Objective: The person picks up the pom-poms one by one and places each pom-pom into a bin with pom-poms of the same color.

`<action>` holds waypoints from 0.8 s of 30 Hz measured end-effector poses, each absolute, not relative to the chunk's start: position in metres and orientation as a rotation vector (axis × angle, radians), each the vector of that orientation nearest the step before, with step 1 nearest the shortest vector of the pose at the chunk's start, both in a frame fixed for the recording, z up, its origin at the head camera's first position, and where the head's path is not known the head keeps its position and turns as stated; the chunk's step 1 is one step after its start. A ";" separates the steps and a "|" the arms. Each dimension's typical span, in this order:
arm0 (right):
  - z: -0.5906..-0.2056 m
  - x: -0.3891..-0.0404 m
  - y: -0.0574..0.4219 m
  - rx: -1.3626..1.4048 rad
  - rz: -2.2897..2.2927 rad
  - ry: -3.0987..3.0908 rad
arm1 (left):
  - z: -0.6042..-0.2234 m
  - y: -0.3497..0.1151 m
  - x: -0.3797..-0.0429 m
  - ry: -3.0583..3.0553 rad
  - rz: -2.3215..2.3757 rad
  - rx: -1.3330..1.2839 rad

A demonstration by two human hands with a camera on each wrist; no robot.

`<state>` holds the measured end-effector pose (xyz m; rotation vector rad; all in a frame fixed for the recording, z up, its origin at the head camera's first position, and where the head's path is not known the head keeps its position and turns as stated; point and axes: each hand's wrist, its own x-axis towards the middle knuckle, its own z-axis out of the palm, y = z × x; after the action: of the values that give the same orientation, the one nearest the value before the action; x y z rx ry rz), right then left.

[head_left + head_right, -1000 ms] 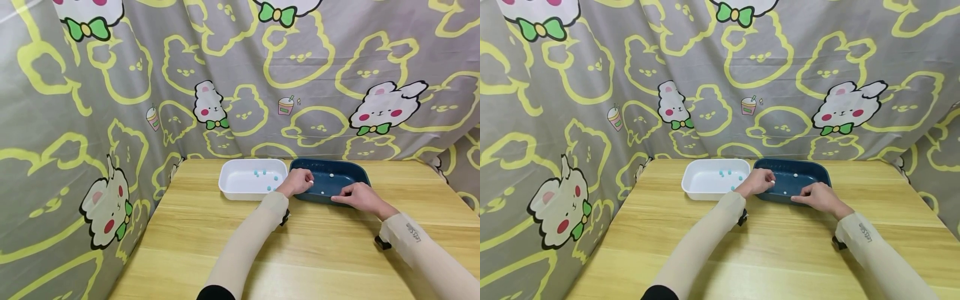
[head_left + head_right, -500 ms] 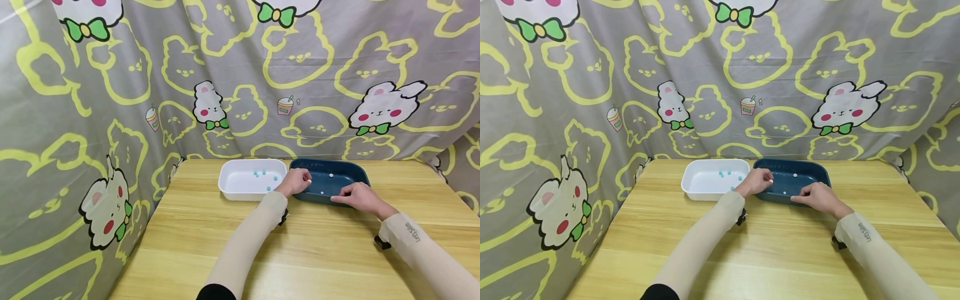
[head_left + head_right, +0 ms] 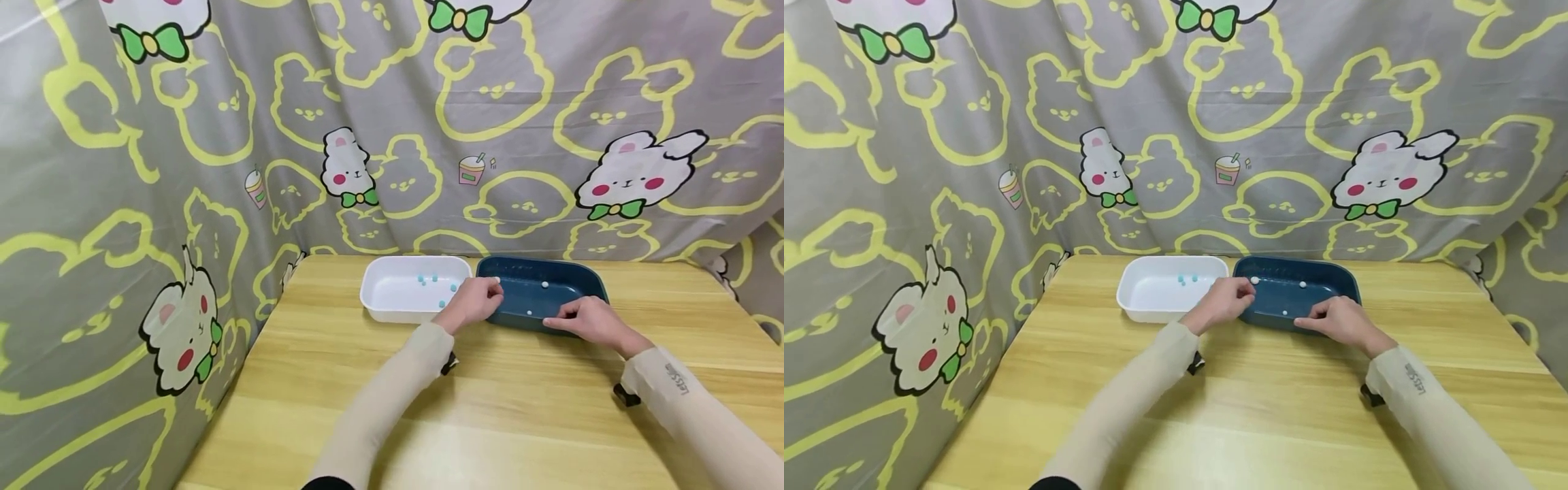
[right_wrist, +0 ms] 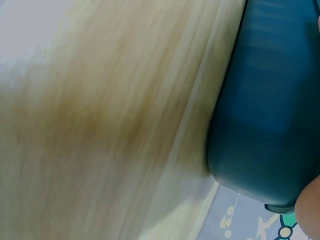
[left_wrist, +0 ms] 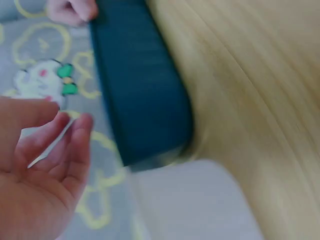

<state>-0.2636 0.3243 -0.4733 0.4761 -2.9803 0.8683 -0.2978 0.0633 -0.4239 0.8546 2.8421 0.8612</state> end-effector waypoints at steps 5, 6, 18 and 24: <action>-0.473 -0.266 0.327 0.482 0.851 -2.991 | -0.413 0.032 -0.267 2.794 0.689 1.029; -0.472 -0.267 0.328 0.483 0.852 -2.997 | -0.412 0.025 -0.261 2.777 0.658 1.050; -0.465 -0.265 0.324 0.574 0.724 -3.081 | -0.431 -0.043 -0.213 2.748 0.329 1.039; -0.458 -0.236 0.307 0.456 0.447 -2.904 | -0.438 -0.066 -0.195 2.906 0.114 0.772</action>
<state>-0.2361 0.3074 -0.4582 0.4564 -2.9038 0.4473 -0.1953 -0.0655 -0.4376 0.7720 2.9063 0.1140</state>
